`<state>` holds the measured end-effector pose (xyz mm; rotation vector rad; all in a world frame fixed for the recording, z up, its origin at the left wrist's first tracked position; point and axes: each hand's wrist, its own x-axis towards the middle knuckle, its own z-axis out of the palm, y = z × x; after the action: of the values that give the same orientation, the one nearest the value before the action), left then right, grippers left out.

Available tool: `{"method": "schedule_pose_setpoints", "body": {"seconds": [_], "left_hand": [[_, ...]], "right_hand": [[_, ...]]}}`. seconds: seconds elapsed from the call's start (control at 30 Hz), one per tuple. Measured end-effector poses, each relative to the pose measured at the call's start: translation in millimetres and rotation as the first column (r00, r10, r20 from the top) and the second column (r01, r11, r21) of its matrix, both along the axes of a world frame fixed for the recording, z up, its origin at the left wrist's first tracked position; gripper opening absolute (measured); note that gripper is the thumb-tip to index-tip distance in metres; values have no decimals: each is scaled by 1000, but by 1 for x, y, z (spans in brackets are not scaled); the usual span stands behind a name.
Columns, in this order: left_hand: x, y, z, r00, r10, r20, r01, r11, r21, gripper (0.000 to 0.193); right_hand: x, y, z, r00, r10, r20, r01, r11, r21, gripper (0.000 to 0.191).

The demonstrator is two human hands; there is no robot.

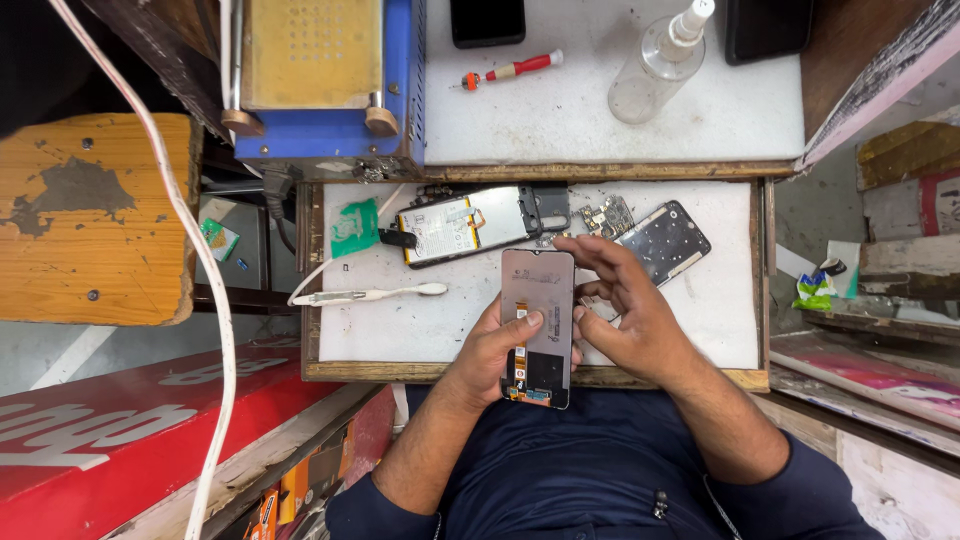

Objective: The person uses a green plastic pry tool to separate the screen assembly from the phone chassis, then removes the screen and sets it aside. The person then handles the phone's internal components, including the battery and motherboard, and places them on the workbench.

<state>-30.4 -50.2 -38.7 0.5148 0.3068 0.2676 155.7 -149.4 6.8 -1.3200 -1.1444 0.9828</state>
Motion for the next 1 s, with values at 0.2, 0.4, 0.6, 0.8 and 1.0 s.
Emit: {"method": "schedule_pose_setpoints", "body": {"seconds": [0.2,0.4,0.6,0.8,1.0], "left_hand": [[1,2,4,999,-12,-30,12,1000,5,51],[0,1,3,1000,18,-17,-18,1000,-24,50],[-1,1,1,999,-5,-41,3,999,-49,49],[0,3,5,999,-32,5,32,999,-38,48],[-2,-7,16,999,-31,-16,34,967,254,47]], "right_hand": [[-2,-2,-13,997,-64,-34,65,998,4,62],[-1,-3,-14,1000,2,-23,0,999,54,70],[-3,-2,-14,999,-44,-16,45,998,43,61],[-6,0,-22,983,-167,-80,170,985,25,46],[-2,-8,-6,975,-125,-183,137,989,51,51]]}}
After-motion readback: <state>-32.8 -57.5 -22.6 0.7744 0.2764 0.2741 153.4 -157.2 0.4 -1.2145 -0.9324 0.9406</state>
